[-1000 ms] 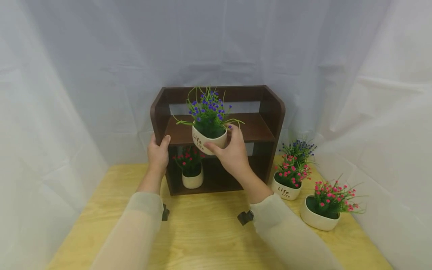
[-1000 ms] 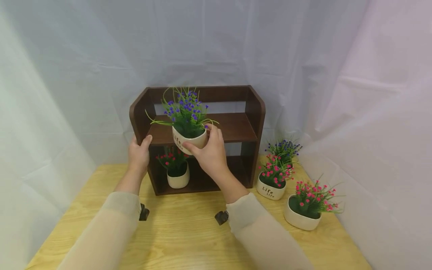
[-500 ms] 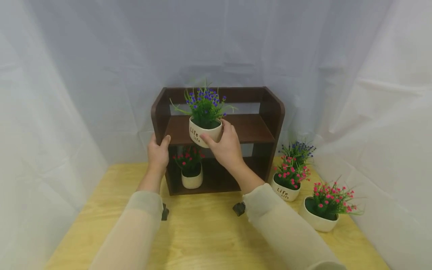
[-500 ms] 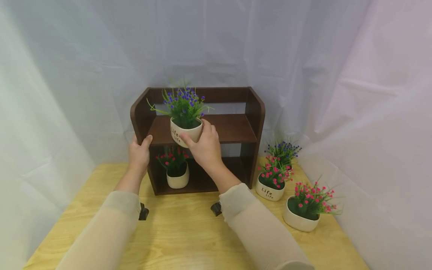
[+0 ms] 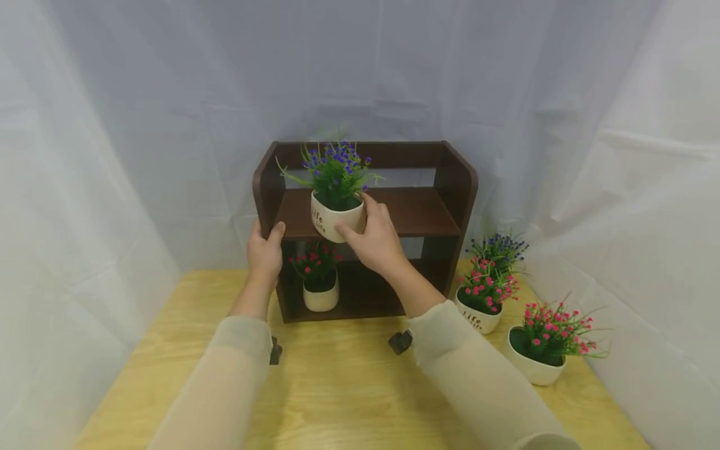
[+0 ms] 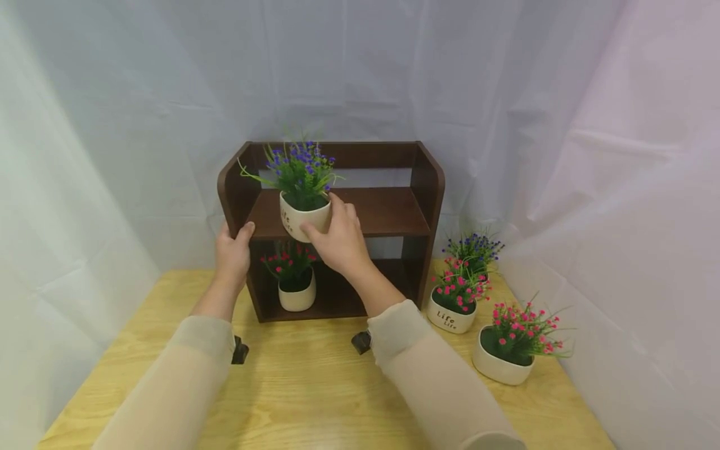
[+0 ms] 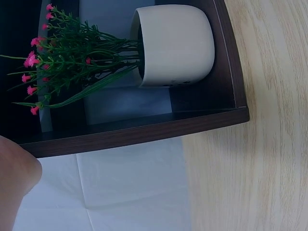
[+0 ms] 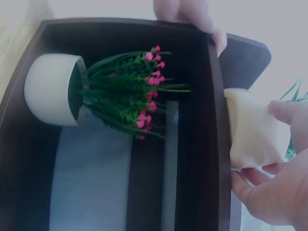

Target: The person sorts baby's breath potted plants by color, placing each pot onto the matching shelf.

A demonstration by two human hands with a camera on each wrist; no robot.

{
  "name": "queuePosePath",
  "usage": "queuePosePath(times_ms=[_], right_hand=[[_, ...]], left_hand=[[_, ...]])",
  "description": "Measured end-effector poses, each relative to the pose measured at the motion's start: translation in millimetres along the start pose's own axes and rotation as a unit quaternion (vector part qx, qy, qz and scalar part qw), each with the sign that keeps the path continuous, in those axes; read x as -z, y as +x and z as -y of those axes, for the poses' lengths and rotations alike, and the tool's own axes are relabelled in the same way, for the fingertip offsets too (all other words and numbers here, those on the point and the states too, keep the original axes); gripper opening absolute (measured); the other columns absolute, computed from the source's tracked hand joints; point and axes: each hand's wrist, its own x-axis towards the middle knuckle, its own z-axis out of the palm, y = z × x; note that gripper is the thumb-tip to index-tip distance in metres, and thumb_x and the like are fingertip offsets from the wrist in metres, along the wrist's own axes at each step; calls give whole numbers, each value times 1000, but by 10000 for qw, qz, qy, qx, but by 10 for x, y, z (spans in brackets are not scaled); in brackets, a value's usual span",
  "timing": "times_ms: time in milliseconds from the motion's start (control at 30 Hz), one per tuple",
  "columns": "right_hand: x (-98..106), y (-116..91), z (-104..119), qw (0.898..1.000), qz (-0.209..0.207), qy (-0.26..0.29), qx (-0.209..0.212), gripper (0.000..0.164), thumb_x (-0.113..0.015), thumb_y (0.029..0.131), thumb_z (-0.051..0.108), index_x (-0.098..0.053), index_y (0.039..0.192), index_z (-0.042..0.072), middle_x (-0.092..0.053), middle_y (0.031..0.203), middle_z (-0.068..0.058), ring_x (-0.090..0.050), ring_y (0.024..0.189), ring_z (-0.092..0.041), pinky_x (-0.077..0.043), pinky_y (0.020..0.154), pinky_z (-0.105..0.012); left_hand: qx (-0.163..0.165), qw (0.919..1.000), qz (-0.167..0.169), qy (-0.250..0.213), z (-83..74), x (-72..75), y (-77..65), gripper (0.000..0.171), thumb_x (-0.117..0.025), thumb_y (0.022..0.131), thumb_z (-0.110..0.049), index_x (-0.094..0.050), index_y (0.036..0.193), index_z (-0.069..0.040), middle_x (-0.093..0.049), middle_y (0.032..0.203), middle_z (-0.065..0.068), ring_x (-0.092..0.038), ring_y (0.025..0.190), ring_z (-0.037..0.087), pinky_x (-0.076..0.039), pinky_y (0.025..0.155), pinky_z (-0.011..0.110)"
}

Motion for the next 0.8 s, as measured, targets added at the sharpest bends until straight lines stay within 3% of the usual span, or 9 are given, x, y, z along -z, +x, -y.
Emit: queuePosePath(times_ms=[533, 800], right_hand=[[-315, 236, 29, 9928, -756, -786, 502, 86, -81, 94, 52, -48, 157, 4, -60, 136, -17, -66, 120, -35, -60, 103, -50], [-394, 315, 110, 9869, -1067, -1113, 479, 84, -84, 91, 55, -53, 149, 2, -63, 130, -17, -69, 113, -34, -63, 97, -48]], left_hand=[[-53, 10000, -34, -6, 18, 27, 7, 51, -59, 109, -24, -51, 157, -8, -55, 161, 16, -46, 155, 30, -33, 134, 45], [-101, 9999, -41, 78, 4, 2, 7, 51, -58, 109, -23, -51, 156, -8, -54, 162, 17, -44, 157, 31, -32, 135, 46]])
